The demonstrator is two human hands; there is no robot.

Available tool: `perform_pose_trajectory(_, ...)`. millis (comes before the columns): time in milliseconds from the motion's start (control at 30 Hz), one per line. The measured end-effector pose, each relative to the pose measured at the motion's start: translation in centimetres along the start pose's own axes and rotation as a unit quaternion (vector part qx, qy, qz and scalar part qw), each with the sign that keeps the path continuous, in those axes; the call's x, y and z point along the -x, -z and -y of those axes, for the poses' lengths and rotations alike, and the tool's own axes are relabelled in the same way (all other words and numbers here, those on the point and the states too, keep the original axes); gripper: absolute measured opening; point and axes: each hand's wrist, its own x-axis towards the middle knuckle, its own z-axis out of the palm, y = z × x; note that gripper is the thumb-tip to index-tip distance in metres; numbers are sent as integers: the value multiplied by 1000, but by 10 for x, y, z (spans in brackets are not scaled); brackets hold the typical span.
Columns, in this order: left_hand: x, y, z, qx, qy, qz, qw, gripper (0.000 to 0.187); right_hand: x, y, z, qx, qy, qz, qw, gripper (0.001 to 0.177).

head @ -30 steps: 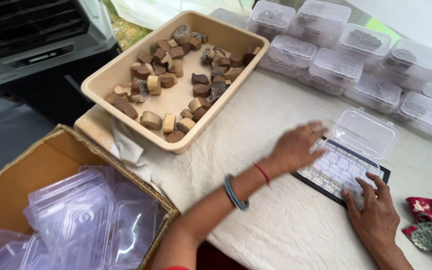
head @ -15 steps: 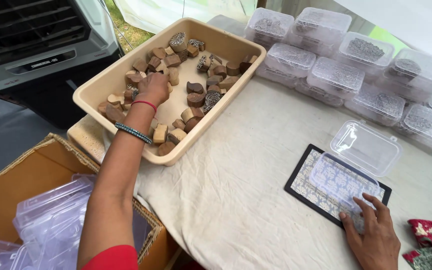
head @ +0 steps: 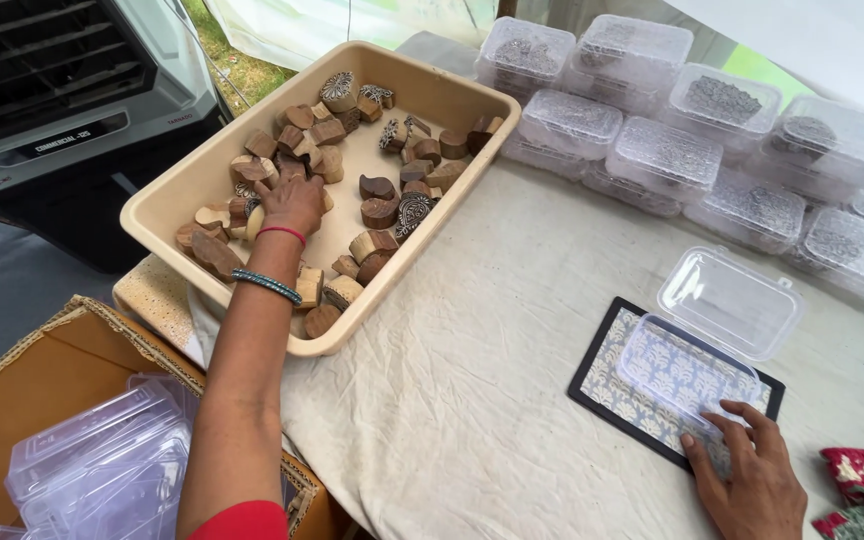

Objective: The person wipes a clear plastic container with a cloth, then places a wooden stamp inside and closes the lid. They wrap the container in bubble wrap and secure it with tape from a dispenser.

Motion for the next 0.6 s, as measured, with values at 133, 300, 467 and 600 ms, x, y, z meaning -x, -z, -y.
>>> perform_pose_trajectory(133, 55, 79, -31, -56, -40, 60, 996, 28, 5, 33, 25, -60, -31, -1, 998, 46)
perform_pose_trajectory(300, 95, 125, -91, 660, -148, 52, 735, 43, 6, 42, 25, -92, 20, -25, 995, 43)
perform_pose_trajectory(467, 164, 148, -185, 837, -215, 272, 424, 42, 6, 42, 25, -139, 28, -30, 990, 41)
perform_pose_trajectory(600, 207, 122, -263, 840, -215, 373, 331, 44, 9, 45, 21, -196, 74, -43, 977, 31)
